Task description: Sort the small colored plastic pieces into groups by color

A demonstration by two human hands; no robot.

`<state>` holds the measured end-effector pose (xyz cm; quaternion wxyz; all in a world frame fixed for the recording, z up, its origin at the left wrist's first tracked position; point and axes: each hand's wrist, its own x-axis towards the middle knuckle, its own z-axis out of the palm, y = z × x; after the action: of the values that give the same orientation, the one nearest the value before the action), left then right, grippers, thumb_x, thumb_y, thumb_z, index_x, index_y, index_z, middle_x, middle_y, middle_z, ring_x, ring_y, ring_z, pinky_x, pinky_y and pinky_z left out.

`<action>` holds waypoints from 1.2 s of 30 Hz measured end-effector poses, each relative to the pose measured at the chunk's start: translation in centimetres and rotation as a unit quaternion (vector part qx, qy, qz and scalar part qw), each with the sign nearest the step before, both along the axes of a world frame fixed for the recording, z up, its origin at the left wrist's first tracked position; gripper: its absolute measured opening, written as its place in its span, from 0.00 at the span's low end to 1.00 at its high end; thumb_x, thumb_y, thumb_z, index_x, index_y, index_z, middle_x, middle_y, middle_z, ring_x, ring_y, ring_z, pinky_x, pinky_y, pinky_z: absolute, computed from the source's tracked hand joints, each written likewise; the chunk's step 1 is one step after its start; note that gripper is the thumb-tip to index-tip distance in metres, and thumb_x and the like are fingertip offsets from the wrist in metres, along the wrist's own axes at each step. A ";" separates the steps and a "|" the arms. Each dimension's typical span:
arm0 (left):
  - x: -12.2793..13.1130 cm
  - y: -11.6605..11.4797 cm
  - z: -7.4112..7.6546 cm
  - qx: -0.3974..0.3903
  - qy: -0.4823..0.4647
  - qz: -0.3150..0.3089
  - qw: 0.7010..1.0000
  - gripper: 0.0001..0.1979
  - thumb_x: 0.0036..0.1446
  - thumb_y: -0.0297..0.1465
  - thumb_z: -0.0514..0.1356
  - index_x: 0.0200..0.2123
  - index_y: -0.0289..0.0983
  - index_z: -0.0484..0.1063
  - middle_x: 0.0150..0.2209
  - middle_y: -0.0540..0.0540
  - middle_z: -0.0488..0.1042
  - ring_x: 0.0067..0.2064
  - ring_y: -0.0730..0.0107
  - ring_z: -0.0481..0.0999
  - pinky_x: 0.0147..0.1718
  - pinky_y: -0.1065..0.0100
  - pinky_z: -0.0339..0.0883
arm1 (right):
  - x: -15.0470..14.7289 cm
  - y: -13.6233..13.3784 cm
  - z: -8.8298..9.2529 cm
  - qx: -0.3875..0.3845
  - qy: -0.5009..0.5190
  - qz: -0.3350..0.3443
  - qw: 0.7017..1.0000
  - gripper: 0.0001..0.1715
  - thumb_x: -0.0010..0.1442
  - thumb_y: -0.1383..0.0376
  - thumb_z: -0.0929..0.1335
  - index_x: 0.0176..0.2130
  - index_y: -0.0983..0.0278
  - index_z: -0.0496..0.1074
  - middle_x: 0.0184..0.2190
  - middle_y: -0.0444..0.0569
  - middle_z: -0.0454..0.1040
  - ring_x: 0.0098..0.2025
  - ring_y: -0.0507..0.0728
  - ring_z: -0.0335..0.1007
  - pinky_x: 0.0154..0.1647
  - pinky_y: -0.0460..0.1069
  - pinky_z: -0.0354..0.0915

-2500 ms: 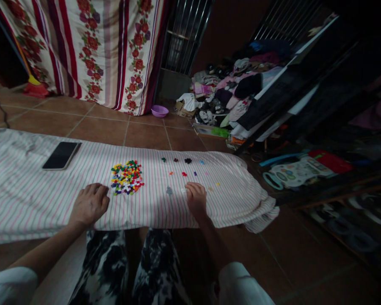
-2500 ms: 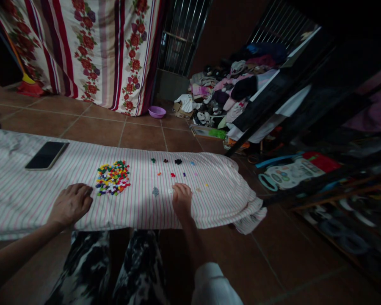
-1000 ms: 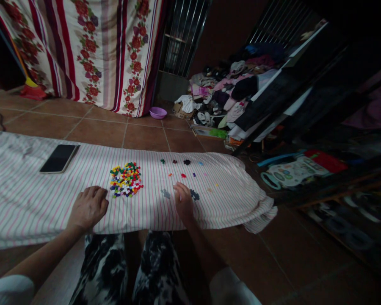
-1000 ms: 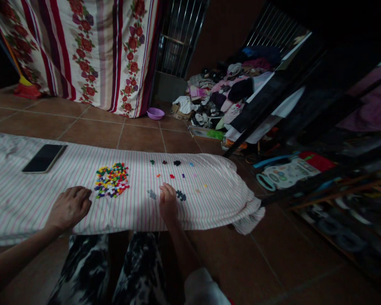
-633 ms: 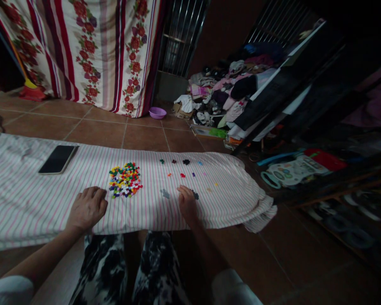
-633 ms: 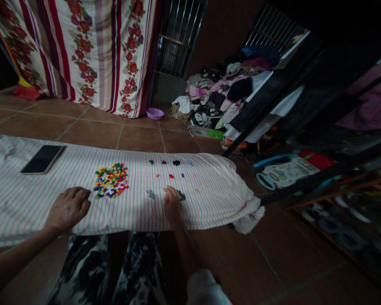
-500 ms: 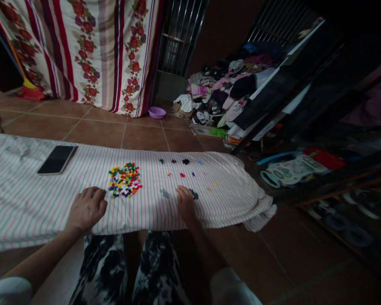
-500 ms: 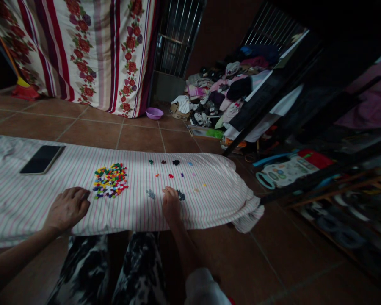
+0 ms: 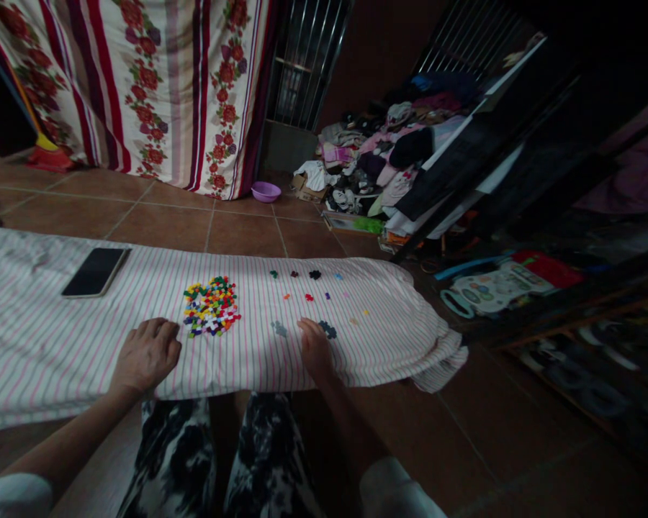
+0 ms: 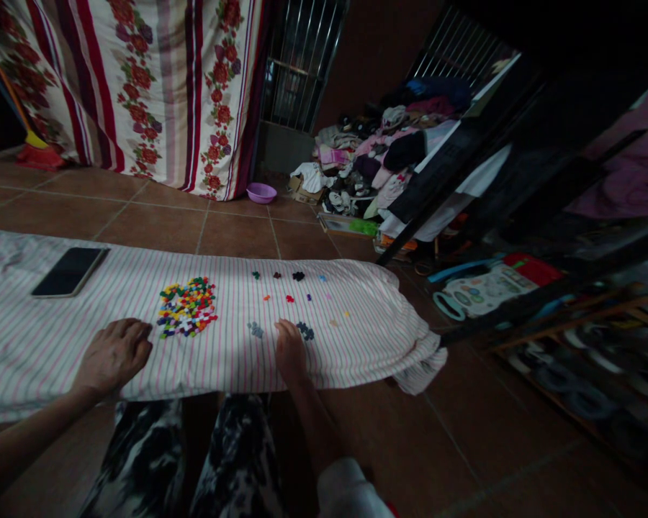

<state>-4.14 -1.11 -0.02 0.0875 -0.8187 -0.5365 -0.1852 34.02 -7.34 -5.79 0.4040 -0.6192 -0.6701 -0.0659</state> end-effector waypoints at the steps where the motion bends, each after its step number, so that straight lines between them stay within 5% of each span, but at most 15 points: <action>1: 0.0 0.0 0.0 0.001 -0.003 -0.001 1.000 0.16 0.59 0.32 0.50 0.42 0.36 0.75 0.42 0.39 0.76 0.45 0.54 0.72 0.42 0.57 0.64 | 0.0 0.0 0.0 0.001 0.002 0.001 1.000 0.22 0.64 0.69 0.56 0.47 0.65 0.75 0.47 0.58 0.76 0.53 0.60 0.70 0.57 0.62 0.67; 17: 0.2 -0.2 0.4 -0.020 0.001 0.013 1.000 0.17 0.59 0.32 0.48 0.43 0.36 0.74 0.43 0.38 0.76 0.46 0.54 0.72 0.44 0.56 0.65 | 1.2 0.2 0.2 -0.019 0.088 -0.089 0.992 0.25 0.64 0.65 0.55 0.51 0.66 0.74 0.48 0.59 0.77 0.53 0.61 0.72 0.55 0.59 0.68; 36: 0.4 -0.3 0.9 -0.043 -0.011 0.022 0.999 0.16 0.59 0.32 0.49 0.42 0.37 0.75 0.43 0.38 0.76 0.46 0.55 0.72 0.44 0.56 0.63 | 0.5 -0.2 2.0 0.005 0.069 -0.045 0.997 0.25 0.69 0.57 0.55 0.47 0.65 0.75 0.46 0.58 0.78 0.51 0.61 0.74 0.54 0.61 0.70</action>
<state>-3.69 -1.37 0.92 0.0499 -0.8074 -0.5630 -0.1690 34.52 -7.52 -3.75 0.4488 -0.6500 -0.6116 -0.0445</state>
